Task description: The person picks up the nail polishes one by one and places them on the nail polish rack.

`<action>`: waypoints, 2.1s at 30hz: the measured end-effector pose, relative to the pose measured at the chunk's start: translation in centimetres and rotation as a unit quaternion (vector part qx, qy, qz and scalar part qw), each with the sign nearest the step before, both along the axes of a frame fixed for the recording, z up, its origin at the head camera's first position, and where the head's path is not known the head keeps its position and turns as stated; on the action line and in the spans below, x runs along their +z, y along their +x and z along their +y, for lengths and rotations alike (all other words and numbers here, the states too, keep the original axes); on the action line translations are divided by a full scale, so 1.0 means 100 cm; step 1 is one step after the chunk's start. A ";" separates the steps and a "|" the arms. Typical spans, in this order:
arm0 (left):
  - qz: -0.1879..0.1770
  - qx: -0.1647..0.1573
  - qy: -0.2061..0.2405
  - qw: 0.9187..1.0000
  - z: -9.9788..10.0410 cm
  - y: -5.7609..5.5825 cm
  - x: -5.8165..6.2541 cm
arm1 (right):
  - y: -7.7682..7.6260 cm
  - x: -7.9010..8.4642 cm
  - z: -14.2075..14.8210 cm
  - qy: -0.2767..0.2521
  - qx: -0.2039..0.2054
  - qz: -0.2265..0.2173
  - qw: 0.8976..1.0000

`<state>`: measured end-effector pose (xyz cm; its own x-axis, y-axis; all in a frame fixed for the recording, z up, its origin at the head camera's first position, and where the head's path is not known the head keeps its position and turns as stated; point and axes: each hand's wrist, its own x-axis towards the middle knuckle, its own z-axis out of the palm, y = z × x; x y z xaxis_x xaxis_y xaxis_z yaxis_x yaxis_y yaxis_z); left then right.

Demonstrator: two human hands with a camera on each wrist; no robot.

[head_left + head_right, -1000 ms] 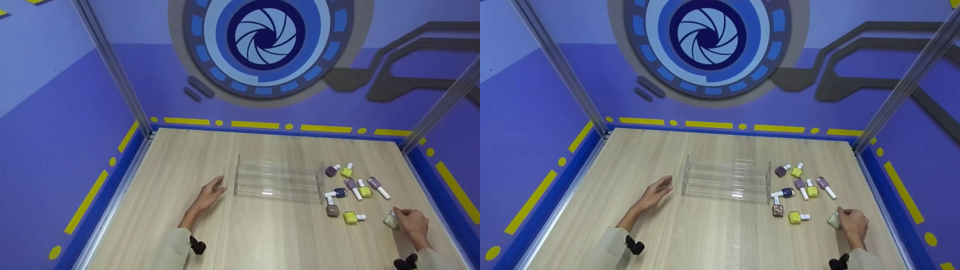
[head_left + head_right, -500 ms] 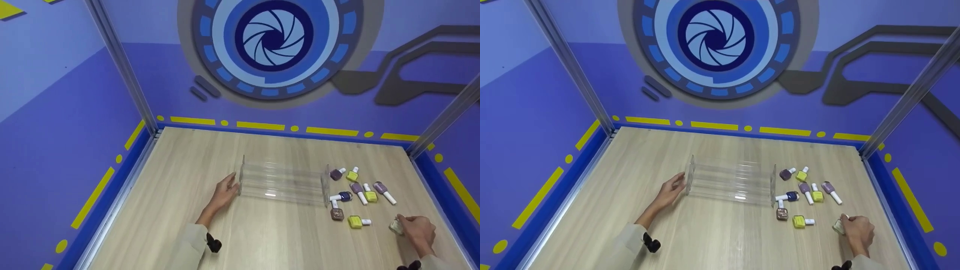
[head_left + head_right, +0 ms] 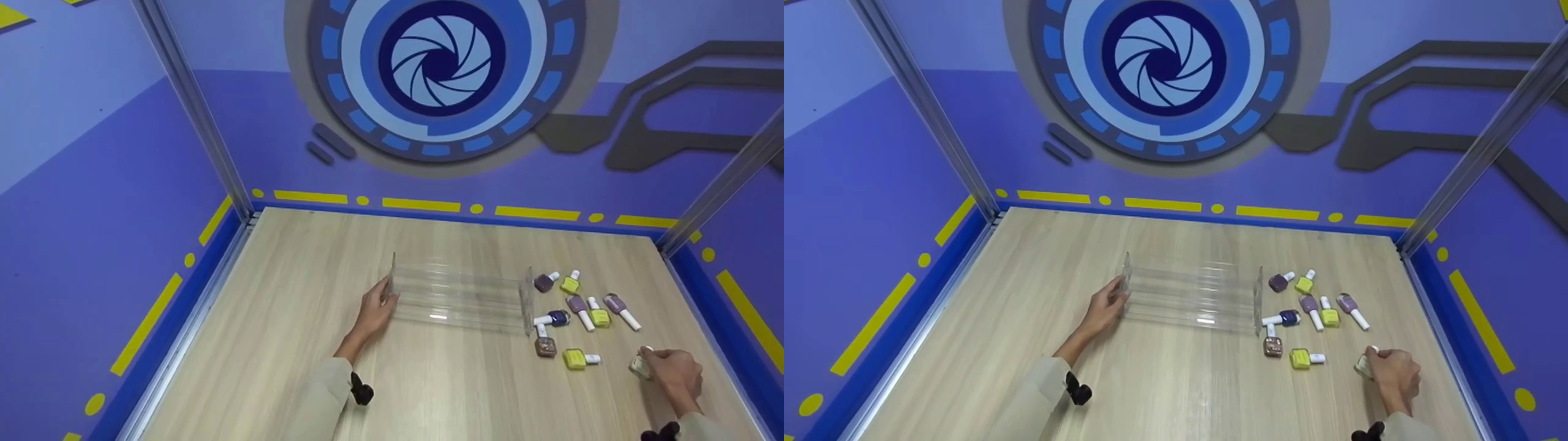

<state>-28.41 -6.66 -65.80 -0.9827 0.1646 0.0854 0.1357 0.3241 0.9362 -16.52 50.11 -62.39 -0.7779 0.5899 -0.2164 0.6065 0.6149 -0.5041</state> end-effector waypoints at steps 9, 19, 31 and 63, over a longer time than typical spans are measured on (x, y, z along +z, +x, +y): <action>-0.044 0.028 0.064 0.997 0.005 -0.001 -0.004 | 0.000 0.000 0.000 -0.029 -0.031 0.044 0.998; -0.072 0.017 0.110 0.991 0.001 0.005 -0.005 | 0.001 0.007 -0.003 -0.022 -0.007 0.087 0.996; -0.084 0.008 0.101 0.991 -0.006 0.005 -0.009 | 0.010 0.006 -0.006 -0.051 0.005 0.114 0.992; -0.125 -0.022 0.146 0.981 -0.014 0.004 -0.013 | 0.016 0.011 -0.010 -0.183 -0.026 0.123 0.975</action>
<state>-27.96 -8.06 -67.13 -0.9713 0.2115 -0.1087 -0.1032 0.0369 0.9940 -14.89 49.16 -61.27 -0.8041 0.5482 -0.2298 0.4649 0.3390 -0.8179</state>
